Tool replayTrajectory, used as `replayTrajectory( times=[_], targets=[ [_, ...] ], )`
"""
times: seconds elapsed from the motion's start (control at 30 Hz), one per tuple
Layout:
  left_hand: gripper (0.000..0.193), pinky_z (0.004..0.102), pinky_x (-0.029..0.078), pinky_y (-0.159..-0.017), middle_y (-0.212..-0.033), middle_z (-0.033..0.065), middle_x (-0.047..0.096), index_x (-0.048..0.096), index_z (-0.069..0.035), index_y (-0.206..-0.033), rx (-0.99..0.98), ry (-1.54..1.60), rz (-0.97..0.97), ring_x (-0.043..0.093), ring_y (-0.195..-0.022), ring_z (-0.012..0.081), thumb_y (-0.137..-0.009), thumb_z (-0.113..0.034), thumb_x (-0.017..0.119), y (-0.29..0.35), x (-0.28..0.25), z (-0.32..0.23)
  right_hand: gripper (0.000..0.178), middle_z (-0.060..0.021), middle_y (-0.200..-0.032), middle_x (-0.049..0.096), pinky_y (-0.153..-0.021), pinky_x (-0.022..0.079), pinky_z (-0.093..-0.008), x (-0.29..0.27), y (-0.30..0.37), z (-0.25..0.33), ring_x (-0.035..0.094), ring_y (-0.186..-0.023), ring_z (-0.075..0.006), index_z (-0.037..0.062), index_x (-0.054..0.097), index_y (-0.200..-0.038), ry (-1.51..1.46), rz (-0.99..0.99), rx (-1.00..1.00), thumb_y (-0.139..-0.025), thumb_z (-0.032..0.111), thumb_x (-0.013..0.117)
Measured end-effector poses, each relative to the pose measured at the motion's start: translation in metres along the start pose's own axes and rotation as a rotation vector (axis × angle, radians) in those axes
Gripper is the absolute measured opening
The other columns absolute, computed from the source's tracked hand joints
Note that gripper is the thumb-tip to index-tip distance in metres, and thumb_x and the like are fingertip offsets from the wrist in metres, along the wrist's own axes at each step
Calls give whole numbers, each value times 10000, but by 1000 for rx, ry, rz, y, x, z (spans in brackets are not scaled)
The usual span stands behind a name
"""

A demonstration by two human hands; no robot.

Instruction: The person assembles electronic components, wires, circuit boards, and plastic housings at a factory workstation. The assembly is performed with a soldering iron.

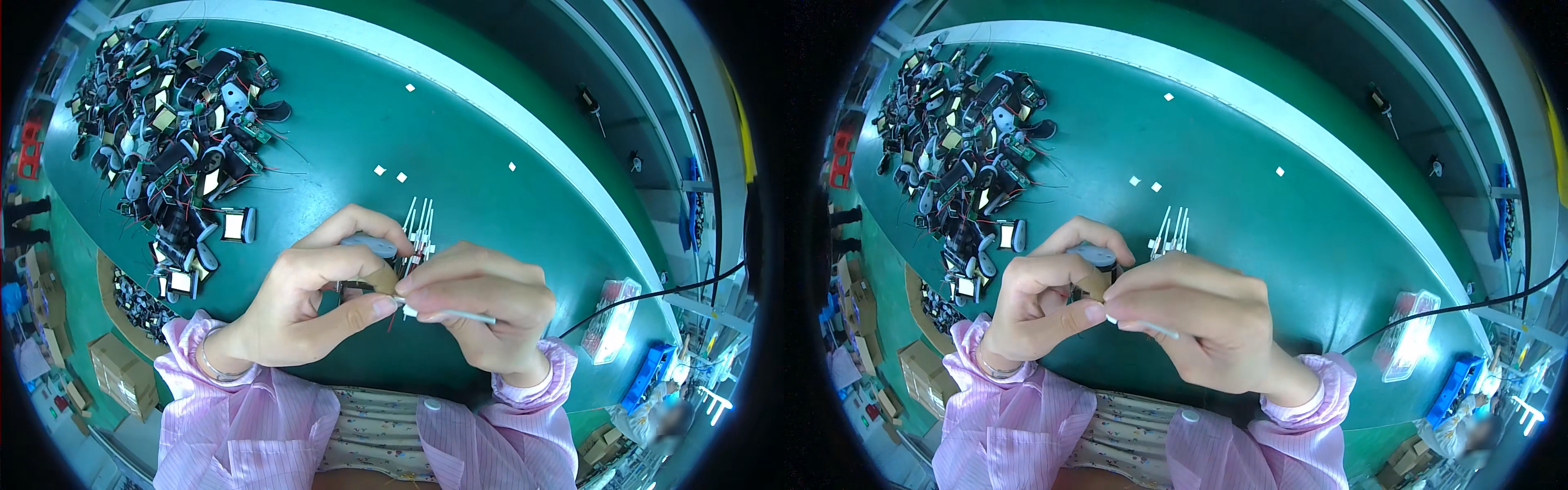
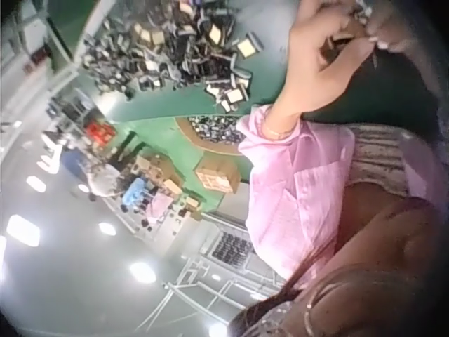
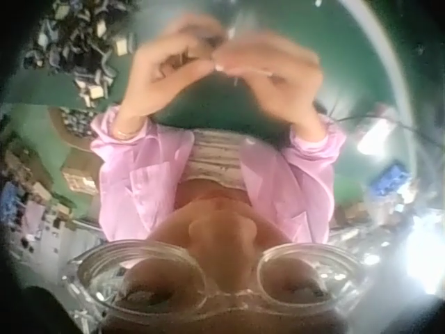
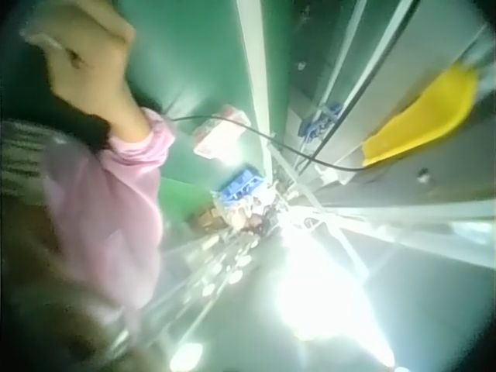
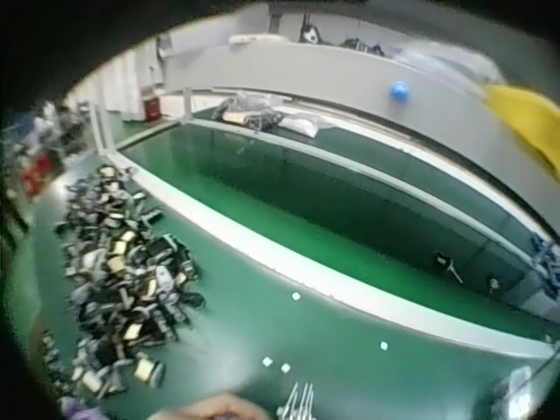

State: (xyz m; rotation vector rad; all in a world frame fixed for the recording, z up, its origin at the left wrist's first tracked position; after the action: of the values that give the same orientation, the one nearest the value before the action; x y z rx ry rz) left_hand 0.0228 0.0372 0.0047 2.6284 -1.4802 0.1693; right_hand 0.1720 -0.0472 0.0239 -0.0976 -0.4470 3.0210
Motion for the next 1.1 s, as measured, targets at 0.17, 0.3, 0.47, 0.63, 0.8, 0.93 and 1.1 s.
replayTrajectory(
  times=[0.17,0.3,0.47,0.63,0.8,0.93,1.1],
  targets=[
    [88,289,465,-753,-1080,222,551,667,49,-729,122,24,159,588,-820,211,-759,-24,707,4,2,0,216,-153,-878,675,-625,550,-296,-1,-2,14,670,-743,-242,-36,687,-869,-33,147,-27,-687,-152,679],
    [30,295,491,-701,-1030,215,563,680,46,-699,202,-10,24,605,-777,214,-708,17,682,1,-4,-3,215,-166,-904,678,-647,547,-295,-14,-5,9,669,-785,-235,-28,696,-900,-69,61,-11,-707,-123,700],
    [31,280,499,-641,-1029,215,563,687,49,-718,299,-254,-99,608,-719,205,-694,32,676,5,-2,-8,226,-86,-813,639,-611,470,-235,5,-7,1,614,-742,-154,5,690,-923,-42,-10,241,-716,-55,760],
    [50,246,509,-603,-1034,237,558,688,81,-764,391,-238,-120,616,-649,178,-743,42,666,3,0,-6,164,-80,-770,640,-540,447,-243,4,-8,5,612,-652,-148,9,691,-852,118,9,117,-719,-72,742],
    [72,252,528,-575,-1057,253,540,675,103,-783,348,-199,-91,651,-659,194,-794,64,614,4,-3,-8,126,-89,-764,647,-552,460,-250,1,-6,10,620,-667,-150,-4,672,-827,173,-42,178,-740,-83,718],
    [160,229,525,-531,-1090,257,525,644,119,-938,356,-206,-181,672,-684,226,-834,127,523,5,-3,-13,99,-95,-770,649,-582,465,-249,-5,-2,9,620,-692,-147,-33,651,-831,110,-110,216,-764,-88,700],
    [256,216,511,-502,-1120,246,542,584,106,-1097,190,-118,-289,675,-757,243,-865,130,478,5,-3,-10,88,-141,-844,658,-714,512,-276,-8,0,5,656,-804,-191,-72,630,-856,-241,-256,325,-786,-93,679]
  ],
)
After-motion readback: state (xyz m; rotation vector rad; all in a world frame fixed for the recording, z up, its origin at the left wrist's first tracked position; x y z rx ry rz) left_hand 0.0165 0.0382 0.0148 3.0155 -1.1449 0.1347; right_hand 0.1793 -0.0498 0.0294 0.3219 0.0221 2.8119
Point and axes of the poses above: each hand's wrist, its own y-axis away from the middle knuckle, its own x-axis out of the palm, z = x × y, the point moved 4 cm from there along -y, towards the middle knuckle
